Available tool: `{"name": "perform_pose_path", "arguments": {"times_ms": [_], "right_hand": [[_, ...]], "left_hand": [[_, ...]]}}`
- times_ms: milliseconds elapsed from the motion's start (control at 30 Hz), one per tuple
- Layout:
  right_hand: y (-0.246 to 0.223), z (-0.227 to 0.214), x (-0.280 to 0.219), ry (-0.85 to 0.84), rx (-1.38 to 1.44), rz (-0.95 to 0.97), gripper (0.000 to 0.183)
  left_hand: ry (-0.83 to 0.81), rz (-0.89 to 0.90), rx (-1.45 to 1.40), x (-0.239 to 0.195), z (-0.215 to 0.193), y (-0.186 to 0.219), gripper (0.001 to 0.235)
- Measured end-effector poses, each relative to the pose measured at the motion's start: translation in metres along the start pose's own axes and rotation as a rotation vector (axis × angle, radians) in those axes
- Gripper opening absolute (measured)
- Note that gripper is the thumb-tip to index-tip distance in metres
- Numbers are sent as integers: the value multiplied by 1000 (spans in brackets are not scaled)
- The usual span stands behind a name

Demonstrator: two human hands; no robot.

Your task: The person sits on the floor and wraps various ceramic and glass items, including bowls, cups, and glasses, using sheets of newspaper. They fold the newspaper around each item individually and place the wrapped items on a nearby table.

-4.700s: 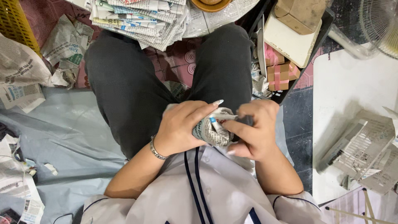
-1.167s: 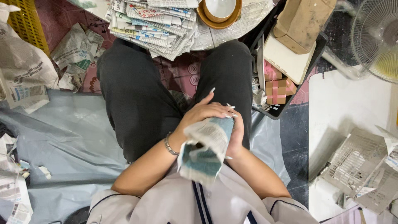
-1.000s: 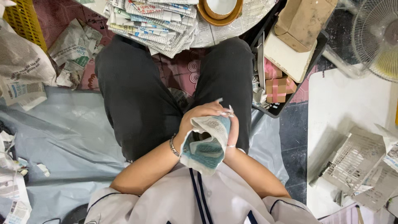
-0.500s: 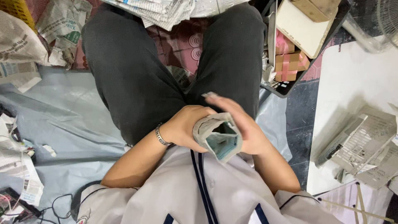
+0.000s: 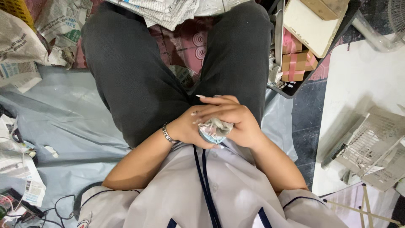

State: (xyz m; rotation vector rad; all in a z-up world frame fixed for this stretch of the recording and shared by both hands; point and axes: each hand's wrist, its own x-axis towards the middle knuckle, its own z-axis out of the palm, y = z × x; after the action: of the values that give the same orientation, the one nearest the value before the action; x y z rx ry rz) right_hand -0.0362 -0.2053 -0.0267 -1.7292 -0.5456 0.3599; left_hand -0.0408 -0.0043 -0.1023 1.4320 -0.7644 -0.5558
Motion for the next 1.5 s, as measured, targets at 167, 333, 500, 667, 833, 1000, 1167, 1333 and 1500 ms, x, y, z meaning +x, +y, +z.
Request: {"name": "perform_pose_path", "arguments": {"times_ms": [167, 333, 500, 667, 833, 1000, 1167, 1333, 1500], "right_hand": [[-19, -6, -3, -100, -341, -12, 42], [-34, -4, -3, -170, -563, -142, 75], [-27, 9, -3, -120, -640, -145, 43], [-18, 7, 4, -195, -445, -65, 39], [-20, 7, 19, -248, -618, -160, 51], [-25, 21, 18, -198, -582, -81, 33], [-12, 35, 8, -43, -667, 67, 22], [14, 23, -16, 168, -539, 82, 15], [43, -12, -24, 672, 448, 243, 32]], "left_hand": [[-1, -51, -10, 0, 3, -4, 56], [52, -67, -148, -1, 2, -9, 57], [76, 71, 242, -2, 10, -20, 54], [46, 54, 177, -11, 15, -37, 44], [-50, 64, 469, -15, 27, -52, 50], [0, -21, 332, -18, 26, -47, 62], [148, -124, 283, -28, 25, -20, 61], [214, -291, 243, -48, 6, 6, 103], [490, -213, -257, -49, -17, 18, 101]]}}
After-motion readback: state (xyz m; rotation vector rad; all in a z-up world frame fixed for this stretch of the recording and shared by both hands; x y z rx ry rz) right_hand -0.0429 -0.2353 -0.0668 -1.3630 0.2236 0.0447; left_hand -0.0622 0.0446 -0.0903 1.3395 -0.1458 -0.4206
